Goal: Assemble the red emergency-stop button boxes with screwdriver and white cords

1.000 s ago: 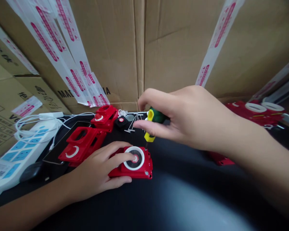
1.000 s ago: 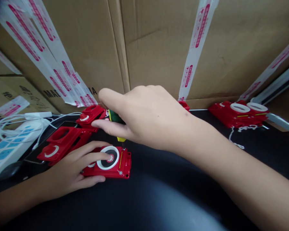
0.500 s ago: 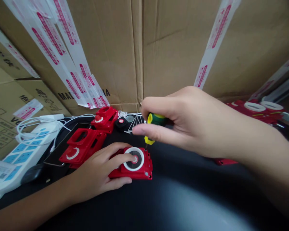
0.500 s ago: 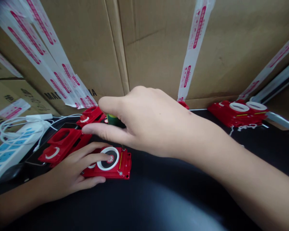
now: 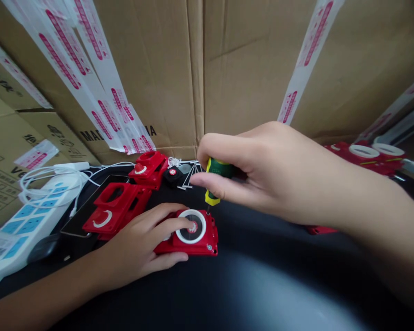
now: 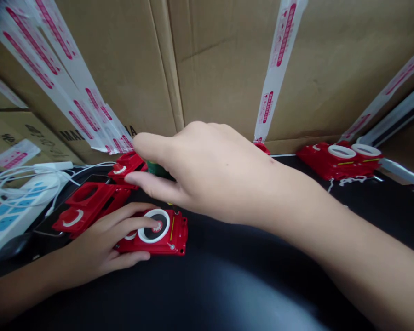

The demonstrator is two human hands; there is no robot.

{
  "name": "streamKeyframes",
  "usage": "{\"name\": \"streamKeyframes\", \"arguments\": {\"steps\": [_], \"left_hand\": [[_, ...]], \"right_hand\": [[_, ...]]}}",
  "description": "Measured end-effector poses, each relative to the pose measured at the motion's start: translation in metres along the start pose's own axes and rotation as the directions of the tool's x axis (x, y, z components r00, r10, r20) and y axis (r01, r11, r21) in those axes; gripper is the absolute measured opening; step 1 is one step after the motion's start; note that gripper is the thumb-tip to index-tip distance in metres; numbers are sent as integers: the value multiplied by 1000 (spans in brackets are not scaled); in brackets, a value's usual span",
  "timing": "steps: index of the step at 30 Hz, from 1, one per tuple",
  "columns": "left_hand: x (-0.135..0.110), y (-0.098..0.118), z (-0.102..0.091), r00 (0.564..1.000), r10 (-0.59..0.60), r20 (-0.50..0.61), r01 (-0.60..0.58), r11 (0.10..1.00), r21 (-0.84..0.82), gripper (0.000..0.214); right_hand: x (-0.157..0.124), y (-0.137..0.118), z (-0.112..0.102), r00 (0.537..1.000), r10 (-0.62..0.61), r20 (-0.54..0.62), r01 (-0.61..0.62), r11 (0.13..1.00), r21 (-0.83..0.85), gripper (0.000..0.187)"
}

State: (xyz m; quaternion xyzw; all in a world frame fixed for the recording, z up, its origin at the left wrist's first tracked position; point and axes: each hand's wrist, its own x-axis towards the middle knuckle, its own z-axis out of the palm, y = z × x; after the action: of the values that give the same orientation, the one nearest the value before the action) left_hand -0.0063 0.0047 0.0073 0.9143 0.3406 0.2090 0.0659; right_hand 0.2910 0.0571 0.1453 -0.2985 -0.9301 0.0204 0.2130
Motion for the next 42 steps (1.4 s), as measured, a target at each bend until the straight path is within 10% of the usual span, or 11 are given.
{"name": "streamKeyframes", "arguments": {"steps": [27,42], "left_hand": [[4,5,-2,999,30,33,-31,999,39,40],[6,5,-2,999,44,0,-44,999,-12,37]], "right_hand": [[3,11,7,987,-141,-83,154,971,182,21],[3,11,4,995,-8,-103,48,918,394,13]]}}
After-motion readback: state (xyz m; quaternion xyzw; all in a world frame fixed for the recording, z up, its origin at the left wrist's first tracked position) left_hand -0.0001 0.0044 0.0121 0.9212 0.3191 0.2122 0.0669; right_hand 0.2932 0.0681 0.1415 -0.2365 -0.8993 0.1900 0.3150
